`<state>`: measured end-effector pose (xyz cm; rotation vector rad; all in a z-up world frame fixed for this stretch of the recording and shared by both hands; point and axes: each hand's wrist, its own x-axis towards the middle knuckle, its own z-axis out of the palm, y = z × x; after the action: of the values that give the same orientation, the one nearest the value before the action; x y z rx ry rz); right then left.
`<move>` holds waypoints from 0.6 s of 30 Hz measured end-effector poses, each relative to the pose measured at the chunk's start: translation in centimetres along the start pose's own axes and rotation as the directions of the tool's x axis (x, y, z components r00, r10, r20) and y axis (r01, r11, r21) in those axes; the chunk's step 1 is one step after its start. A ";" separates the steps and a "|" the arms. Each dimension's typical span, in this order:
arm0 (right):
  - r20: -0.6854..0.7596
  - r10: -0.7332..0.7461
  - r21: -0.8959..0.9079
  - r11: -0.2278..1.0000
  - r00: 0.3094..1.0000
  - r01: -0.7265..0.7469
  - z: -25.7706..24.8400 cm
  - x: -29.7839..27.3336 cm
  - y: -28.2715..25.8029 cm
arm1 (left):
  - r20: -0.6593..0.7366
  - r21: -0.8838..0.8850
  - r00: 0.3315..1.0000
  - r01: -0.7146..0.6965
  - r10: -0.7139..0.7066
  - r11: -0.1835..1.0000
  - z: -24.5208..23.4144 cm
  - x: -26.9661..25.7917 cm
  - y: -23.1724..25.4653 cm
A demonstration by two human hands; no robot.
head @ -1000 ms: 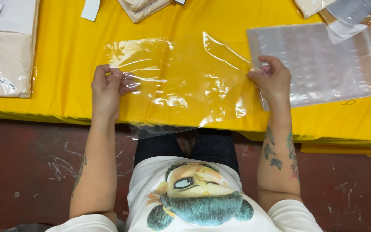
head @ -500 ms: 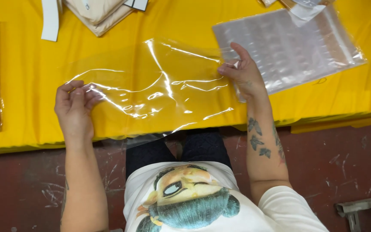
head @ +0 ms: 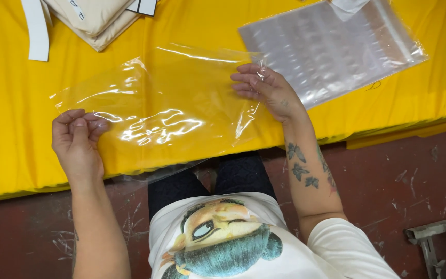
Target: Folding t-shirts and placing them into clear plastic bags for retail packaging.
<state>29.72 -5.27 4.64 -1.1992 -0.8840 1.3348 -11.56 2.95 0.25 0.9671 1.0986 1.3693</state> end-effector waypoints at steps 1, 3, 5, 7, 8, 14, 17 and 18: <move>-0.001 0.000 0.000 1.000 1.000 0.000 -0.1 -0.1 0.0 | 0.001 0.000 1.000 0.001 -0.001 1.000 0.2 -0.1 0.0; 0.086 0.007 0.117 0.993 0.996 -0.017 -0.1 -0.2 0.1 | 0.034 0.016 0.999 -0.026 0.025 1.000 0.5 -0.2 0.2; 0.038 -0.015 0.058 0.998 0.999 0.012 0.0 0.2 0.7 | 0.042 0.033 0.999 -0.015 0.014 0.999 0.5 -0.2 0.2; -0.014 -0.039 -0.002 0.999 0.999 0.039 0.1 0.2 1.2 | 0.054 0.051 0.999 -0.003 0.001 0.999 0.6 -0.2 0.0; -0.016 -0.019 -0.081 0.997 1.000 0.018 0.2 0.2 1.4 | 0.050 0.054 0.998 -0.039 0.036 0.998 0.7 -0.1 -0.1; -0.161 0.016 -0.171 0.984 0.987 -0.044 -0.1 0.4 1.5 | -0.068 0.163 0.998 -0.005 0.017 0.987 1.2 0.1 0.5; -0.188 0.009 0.004 1.000 0.982 -0.009 -0.3 0.2 0.9 | -0.012 0.435 0.963 -0.239 0.271 0.868 1.5 0.0 0.8; -0.178 0.045 0.106 0.994 0.983 -0.026 -0.2 0.1 0.6 | 0.141 0.625 0.853 -0.471 0.503 0.623 1.6 0.0 0.8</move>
<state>29.81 -5.25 4.00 -1.2376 -0.6597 1.2628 -10.20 3.13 1.40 1.8658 1.4533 1.4597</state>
